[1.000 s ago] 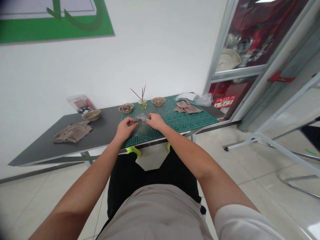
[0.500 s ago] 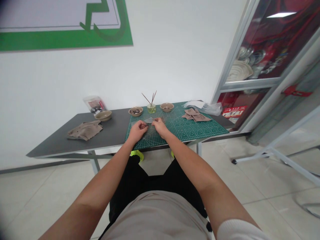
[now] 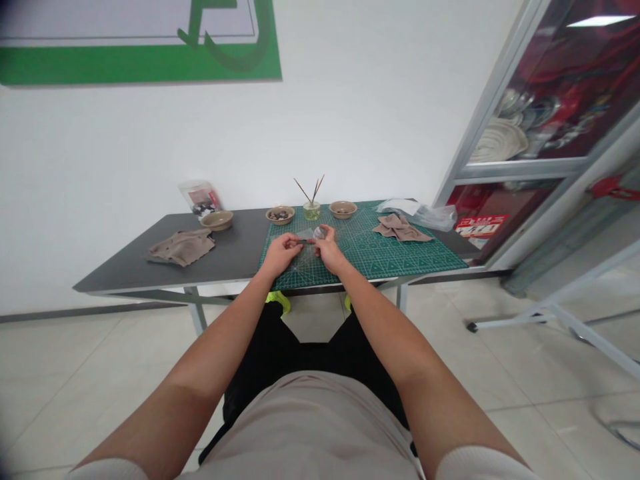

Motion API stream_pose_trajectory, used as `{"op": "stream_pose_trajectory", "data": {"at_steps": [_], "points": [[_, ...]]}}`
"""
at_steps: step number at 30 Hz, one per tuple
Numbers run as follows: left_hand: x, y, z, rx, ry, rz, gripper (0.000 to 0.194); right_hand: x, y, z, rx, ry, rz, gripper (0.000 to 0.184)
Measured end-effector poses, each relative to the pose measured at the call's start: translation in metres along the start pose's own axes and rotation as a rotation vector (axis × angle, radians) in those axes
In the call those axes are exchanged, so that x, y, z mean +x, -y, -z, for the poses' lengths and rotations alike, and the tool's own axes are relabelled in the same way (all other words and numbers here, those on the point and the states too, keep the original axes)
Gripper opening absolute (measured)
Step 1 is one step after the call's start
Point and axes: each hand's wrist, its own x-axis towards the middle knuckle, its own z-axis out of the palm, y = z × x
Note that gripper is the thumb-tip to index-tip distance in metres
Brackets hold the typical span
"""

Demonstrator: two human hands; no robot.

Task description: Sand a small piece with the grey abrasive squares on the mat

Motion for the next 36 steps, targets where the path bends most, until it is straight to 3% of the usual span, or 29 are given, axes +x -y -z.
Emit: {"op": "stream_pose_trajectory", "data": {"at_steps": [3, 11, 18, 22, 27, 36], "points": [[-0.001, 0.000, 0.001, 0.020, 0.011, -0.012, 0.016, -0.003, 0.005, -0.001, 0.121, 0.010, -0.075, 0.053], [-0.001, 0.002, 0.004, -0.039, -0.003, -0.007, 0.021, -0.009, 0.008, 0.002, -0.015, 0.053, 0.079, 0.030], [-0.002, 0.002, 0.005, 0.008, 0.022, 0.003, 0.021, -0.010, 0.003, 0.001, -0.020, 0.018, 0.068, 0.037], [-0.002, 0.002, 0.005, 0.008, 0.041, 0.005, 0.018, -0.011, 0.003, 0.000, 0.021, 0.005, 0.098, 0.051], [-0.001, 0.005, 0.004, -0.004, 0.064, -0.001, 0.020, -0.012, 0.006, -0.001, 0.082, 0.083, 0.063, 0.036], [-0.007, -0.003, 0.002, 0.152, 0.034, -0.048, 0.012, -0.016, 0.015, -0.005, 0.047, 0.124, 0.033, 0.036]]}}
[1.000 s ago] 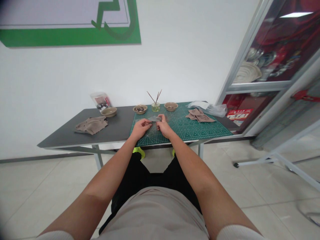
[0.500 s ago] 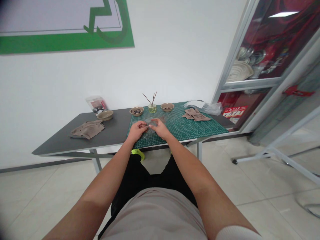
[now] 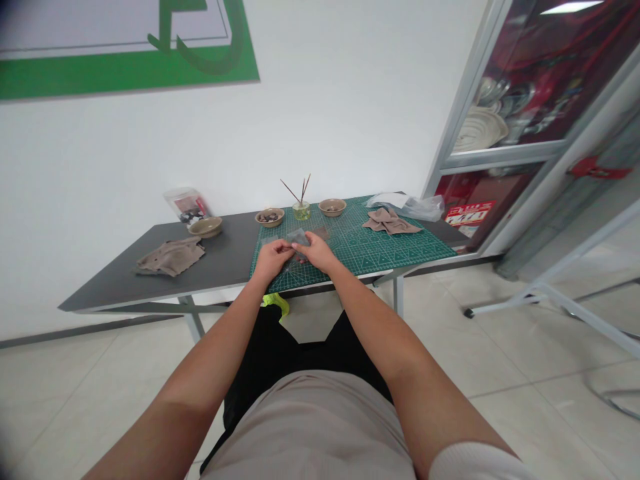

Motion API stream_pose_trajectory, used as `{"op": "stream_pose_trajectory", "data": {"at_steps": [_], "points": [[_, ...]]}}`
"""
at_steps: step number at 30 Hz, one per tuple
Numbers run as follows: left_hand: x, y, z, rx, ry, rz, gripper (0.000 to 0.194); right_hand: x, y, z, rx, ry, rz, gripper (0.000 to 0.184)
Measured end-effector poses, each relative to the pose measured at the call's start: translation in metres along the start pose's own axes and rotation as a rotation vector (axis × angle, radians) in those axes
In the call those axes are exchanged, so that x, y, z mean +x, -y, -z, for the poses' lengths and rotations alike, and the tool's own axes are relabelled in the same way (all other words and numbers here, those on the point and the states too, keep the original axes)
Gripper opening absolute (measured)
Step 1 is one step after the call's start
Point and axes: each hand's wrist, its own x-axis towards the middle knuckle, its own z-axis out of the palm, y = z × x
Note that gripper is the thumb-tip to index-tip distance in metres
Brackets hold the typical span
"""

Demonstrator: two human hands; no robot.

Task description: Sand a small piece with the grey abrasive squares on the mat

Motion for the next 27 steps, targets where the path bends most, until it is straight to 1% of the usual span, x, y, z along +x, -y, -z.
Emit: {"op": "stream_pose_trajectory", "data": {"at_steps": [2, 6, 9, 13, 15, 17, 20, 22, 27], "points": [[-0.001, -0.003, 0.000, 0.042, -0.010, 0.008, 0.013, 0.000, 0.001, -0.001, 0.002, 0.003, -0.017, 0.038], [-0.002, -0.004, 0.000, 0.114, 0.008, 0.016, 0.013, 0.002, -0.001, -0.001, 0.011, 0.005, -0.014, 0.041], [-0.002, -0.003, 0.000, 0.105, 0.007, 0.013, 0.013, 0.003, -0.004, 0.000, 0.038, -0.022, -0.007, 0.042], [0.000, -0.003, 0.001, 0.069, 0.014, 0.005, 0.010, 0.006, -0.009, 0.002, 0.026, -0.053, -0.003, 0.038], [0.001, -0.004, 0.002, 0.080, 0.027, 0.009, 0.010, 0.007, -0.010, 0.003, 0.023, -0.040, 0.001, 0.035], [0.001, -0.005, 0.003, 0.127, 0.033, 0.003, 0.010, 0.007, -0.011, 0.003, 0.033, 0.014, 0.004, 0.033], [0.001, -0.006, 0.004, 0.187, 0.040, -0.016, 0.016, 0.008, -0.011, 0.003, 0.066, 0.075, 0.013, 0.032], [0.001, -0.006, 0.004, 0.193, 0.048, -0.021, 0.018, 0.008, -0.011, 0.003, 0.089, 0.072, 0.020, 0.034], [0.000, -0.008, 0.004, 0.116, 0.074, -0.028, 0.011, 0.008, -0.013, 0.005, 0.134, 0.039, 0.021, 0.039]]}}
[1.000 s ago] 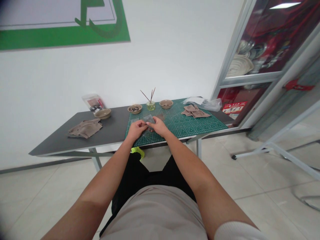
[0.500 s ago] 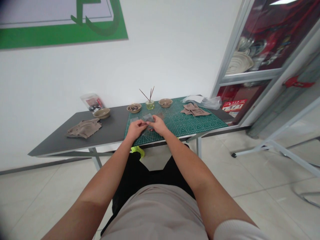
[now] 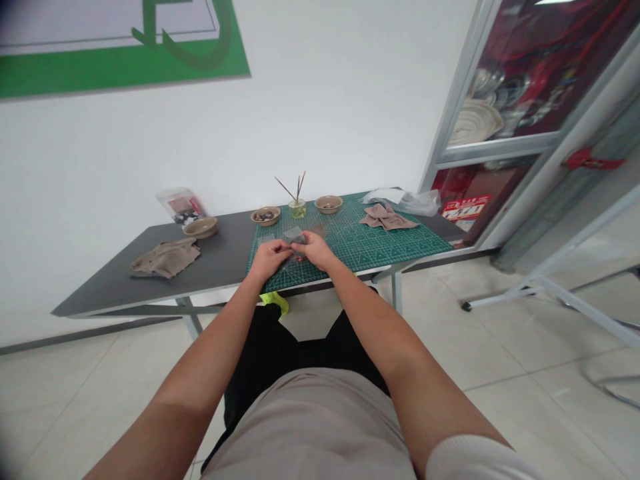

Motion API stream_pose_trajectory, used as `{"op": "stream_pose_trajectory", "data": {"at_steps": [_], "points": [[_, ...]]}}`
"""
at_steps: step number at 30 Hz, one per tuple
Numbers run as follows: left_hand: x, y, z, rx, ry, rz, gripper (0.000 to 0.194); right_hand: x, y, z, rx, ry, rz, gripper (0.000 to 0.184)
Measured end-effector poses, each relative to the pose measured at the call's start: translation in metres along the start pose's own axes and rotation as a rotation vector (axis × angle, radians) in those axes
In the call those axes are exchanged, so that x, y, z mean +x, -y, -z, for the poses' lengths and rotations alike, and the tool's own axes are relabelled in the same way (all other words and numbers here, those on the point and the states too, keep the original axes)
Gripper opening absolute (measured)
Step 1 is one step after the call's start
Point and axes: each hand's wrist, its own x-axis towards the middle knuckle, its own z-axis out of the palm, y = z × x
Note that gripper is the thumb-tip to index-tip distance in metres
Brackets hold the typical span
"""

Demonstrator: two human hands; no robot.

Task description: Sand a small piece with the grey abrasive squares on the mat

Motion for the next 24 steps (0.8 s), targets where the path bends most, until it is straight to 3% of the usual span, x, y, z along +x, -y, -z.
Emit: {"op": "stream_pose_trajectory", "data": {"at_steps": [6, 16, 24], "points": [[0.0005, 0.0017, -0.0006, 0.096, -0.002, -0.018, 0.019, -0.0009, 0.0025, -0.0024, 0.018, 0.078, 0.040, 0.041], [-0.0009, 0.0032, -0.0004, -0.034, -0.022, 0.006, 0.009, -0.0008, -0.0006, 0.0015, 0.019, 0.029, 0.040, 0.045], [-0.0023, 0.0013, -0.0009, 0.076, 0.000, -0.026, 0.012, -0.0015, -0.0021, 0.0014, -0.031, 0.072, 0.057, 0.044]]}}
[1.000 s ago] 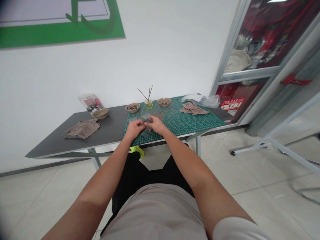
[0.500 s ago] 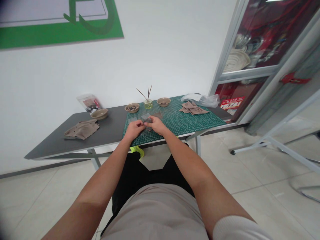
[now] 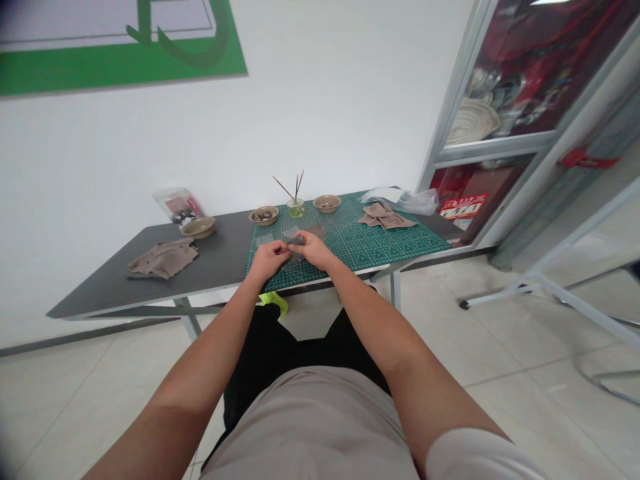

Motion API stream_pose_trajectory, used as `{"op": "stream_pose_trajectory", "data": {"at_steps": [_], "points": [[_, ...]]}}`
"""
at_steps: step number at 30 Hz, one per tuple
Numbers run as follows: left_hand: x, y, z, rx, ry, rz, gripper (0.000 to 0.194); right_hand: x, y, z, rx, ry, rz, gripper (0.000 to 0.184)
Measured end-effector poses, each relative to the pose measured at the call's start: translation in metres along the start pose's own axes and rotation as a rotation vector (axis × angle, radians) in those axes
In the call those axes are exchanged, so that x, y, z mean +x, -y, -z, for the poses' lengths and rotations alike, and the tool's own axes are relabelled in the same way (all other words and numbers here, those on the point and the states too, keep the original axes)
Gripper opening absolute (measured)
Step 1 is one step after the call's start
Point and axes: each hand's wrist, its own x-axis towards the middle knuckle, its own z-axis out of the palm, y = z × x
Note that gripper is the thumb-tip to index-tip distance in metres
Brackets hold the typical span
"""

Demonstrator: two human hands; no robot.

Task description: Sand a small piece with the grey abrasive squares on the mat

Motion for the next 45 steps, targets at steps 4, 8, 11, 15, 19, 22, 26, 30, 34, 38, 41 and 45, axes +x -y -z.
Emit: {"op": "stream_pose_trajectory", "data": {"at_steps": [4, 8, 11, 15, 19, 22, 26, 30, 34, 38, 41, 45], "points": [[0.0008, -0.0021, 0.0013, -0.074, 0.004, 0.026, 0.009, -0.0009, 0.0002, 0.0014, -0.010, -0.070, -0.016, 0.044], [0.0002, -0.0026, 0.0008, -0.043, -0.006, 0.012, 0.013, -0.0013, 0.0036, 0.0005, -0.047, -0.022, 0.026, 0.043], [-0.0001, -0.0029, -0.0003, -0.002, 0.010, -0.004, 0.018, -0.0017, 0.0050, -0.0004, -0.069, -0.003, 0.029, 0.042], [0.0016, -0.0006, -0.0004, -0.042, 0.016, 0.013, 0.010, -0.0019, 0.0043, -0.0002, -0.024, -0.064, -0.014, 0.045], [0.0038, 0.0051, 0.0000, -0.131, -0.010, 0.039, 0.011, -0.0020, 0.0046, -0.0002, 0.021, -0.071, -0.015, 0.048], [0.0037, 0.0060, -0.0003, -0.157, -0.017, 0.060, 0.011, -0.0025, 0.0060, -0.0007, 0.024, -0.066, -0.006, 0.048], [0.0016, 0.0008, -0.0012, -0.034, -0.006, 0.026, 0.012, -0.0027, 0.0069, -0.0016, -0.037, -0.042, 0.006, 0.045], [0.0014, -0.0029, -0.0009, 0.025, 0.015, 0.029, 0.017, -0.0022, 0.0052, -0.0019, -0.083, -0.046, 0.011, 0.042], [0.0025, -0.0025, 0.0002, -0.026, 0.018, 0.074, 0.011, -0.0015, 0.0018, -0.0004, -0.072, -0.075, -0.008, 0.044], [0.0020, -0.0024, -0.0002, -0.040, -0.008, 0.102, 0.010, -0.0009, 0.0006, 0.0014, -0.041, -0.074, -0.005, 0.042], [0.0009, -0.0033, -0.0011, 0.026, -0.010, 0.083, 0.015, -0.0008, 0.0028, 0.0008, -0.060, -0.053, 0.003, 0.037], [0.0009, -0.0033, -0.0013, 0.059, 0.005, 0.041, 0.020, -0.0017, 0.0067, -0.0017, -0.050, -0.033, 0.018, 0.036]]}}
